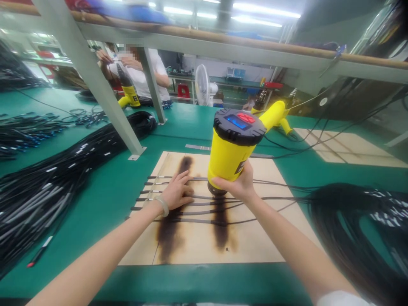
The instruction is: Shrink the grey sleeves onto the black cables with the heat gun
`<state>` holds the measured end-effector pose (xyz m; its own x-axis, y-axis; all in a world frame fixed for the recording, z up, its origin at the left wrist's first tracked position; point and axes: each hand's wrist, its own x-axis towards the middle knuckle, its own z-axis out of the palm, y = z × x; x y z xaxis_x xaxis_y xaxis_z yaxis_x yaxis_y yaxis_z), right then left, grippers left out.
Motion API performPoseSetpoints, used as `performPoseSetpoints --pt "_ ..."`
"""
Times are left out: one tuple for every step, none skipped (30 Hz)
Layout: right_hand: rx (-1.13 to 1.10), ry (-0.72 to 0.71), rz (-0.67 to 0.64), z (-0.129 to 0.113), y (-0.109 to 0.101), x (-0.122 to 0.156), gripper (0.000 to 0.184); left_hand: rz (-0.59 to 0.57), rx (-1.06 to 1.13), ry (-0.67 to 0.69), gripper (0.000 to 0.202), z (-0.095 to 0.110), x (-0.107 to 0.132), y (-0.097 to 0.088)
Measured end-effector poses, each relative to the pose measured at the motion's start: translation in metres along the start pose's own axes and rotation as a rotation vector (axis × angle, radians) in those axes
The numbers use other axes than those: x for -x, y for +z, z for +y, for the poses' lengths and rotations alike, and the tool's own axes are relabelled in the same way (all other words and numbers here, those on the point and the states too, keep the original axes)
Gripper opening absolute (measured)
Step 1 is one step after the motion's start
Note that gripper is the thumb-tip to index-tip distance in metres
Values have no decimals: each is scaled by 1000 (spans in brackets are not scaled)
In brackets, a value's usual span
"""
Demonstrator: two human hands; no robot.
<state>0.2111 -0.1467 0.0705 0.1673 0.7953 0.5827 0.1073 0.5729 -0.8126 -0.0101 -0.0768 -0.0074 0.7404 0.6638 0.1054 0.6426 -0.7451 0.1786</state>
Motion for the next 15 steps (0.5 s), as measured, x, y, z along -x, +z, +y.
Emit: performPoseSetpoints --pt "2 7 -5 1 1 1 71 8 10 -16 18 0 3 2" --pt "13 13 -6 2 1 2 71 21 20 -30 17 0 5 4" --pt "33 17 -3 3 0 2 72 42 28 -34 17 -1 5 7" --pt "55 18 1 4 0 2 72 69 33 -30 17 -2 4 10" --pt "77 16 6 4 -1 1 73 96 32 -24 18 -3 2 12" --pt "96 13 15 4 -1 0 74 121 27 -18 17 -4 0 14" --pt "107 7 20 4 -2 -1 75 139 19 -18 17 -5 -3 16" --pt "111 2 24 4 -3 -2 76 151 12 -25 16 -5 -4 17" --pt "115 0 27 4 -4 -2 76 157 6 -37 16 -6 -5 18" --pt "117 1 28 5 -5 -3 76 158 1 -51 16 -6 -5 18" --pt "114 3 27 6 -6 -3 75 157 -2 -65 17 -6 -4 19" --pt "107 3 25 7 -7 -3 75 154 -4 -77 17 -7 -2 19" --pt "96 3 23 9 -8 -3 75 152 -4 -86 18 -7 0 19" --pt "83 5 21 10 -8 -2 75 154 -4 -91 19 -8 3 20" --pt "71 8 19 12 -9 -1 75 157 -5 -95 21 -9 5 21"
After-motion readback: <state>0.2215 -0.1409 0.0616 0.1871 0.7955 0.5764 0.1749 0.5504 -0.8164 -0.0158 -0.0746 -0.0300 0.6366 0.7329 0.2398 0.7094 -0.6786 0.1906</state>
